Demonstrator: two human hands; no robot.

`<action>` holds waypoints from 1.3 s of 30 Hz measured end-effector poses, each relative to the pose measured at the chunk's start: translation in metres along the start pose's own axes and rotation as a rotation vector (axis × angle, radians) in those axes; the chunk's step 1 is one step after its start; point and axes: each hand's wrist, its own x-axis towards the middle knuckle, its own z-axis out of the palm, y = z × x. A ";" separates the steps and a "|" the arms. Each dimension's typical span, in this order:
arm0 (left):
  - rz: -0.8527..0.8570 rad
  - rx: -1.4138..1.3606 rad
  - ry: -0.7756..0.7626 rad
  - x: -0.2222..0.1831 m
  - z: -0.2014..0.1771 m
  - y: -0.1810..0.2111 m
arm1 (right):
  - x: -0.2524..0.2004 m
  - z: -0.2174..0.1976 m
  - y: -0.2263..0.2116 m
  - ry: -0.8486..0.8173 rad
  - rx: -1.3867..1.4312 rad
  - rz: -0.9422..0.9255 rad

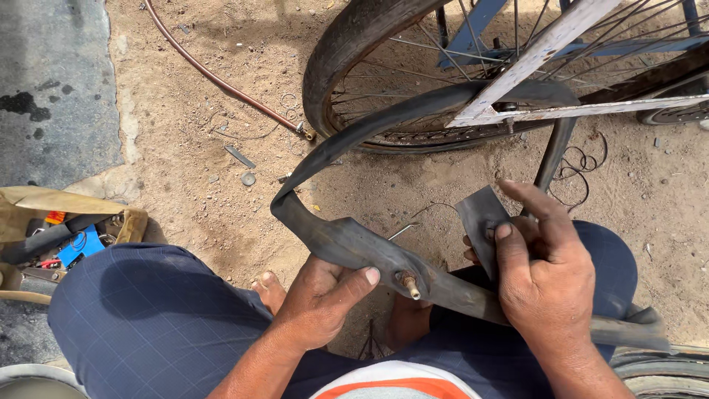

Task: The person removes an inner tube from a bicycle wheel, pulls it out from under the wooden cart frame, and then holds it up to search for a leak.

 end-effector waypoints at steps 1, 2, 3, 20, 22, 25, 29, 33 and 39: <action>-0.021 -0.011 0.011 0.000 -0.001 -0.003 | 0.003 -0.001 -0.001 -0.029 -0.077 -0.085; -0.046 -0.024 0.018 0.001 -0.001 -0.005 | 0.006 -0.001 -0.001 -0.138 -0.050 -0.080; -0.046 -0.080 0.023 0.002 0.000 -0.006 | 0.009 0.000 -0.001 -0.246 -0.022 -0.074; -0.181 -0.475 0.078 0.006 0.003 -0.010 | 0.008 0.006 -0.005 -0.739 0.258 0.249; -0.216 -0.494 0.086 0.006 0.003 -0.010 | 0.007 0.006 -0.002 -0.755 0.314 0.268; -0.235 -0.498 0.107 0.005 0.004 -0.009 | 0.005 0.007 0.002 -0.776 0.351 0.315; -0.233 -0.454 0.131 0.004 0.005 -0.006 | 0.004 0.011 0.007 -0.795 0.380 0.427; -0.217 -0.457 0.115 0.004 0.005 -0.004 | 0.005 0.013 0.004 -0.781 0.380 0.282; -0.201 -0.351 0.086 0.003 0.004 0.002 | 0.007 0.026 -0.021 -0.662 0.047 0.248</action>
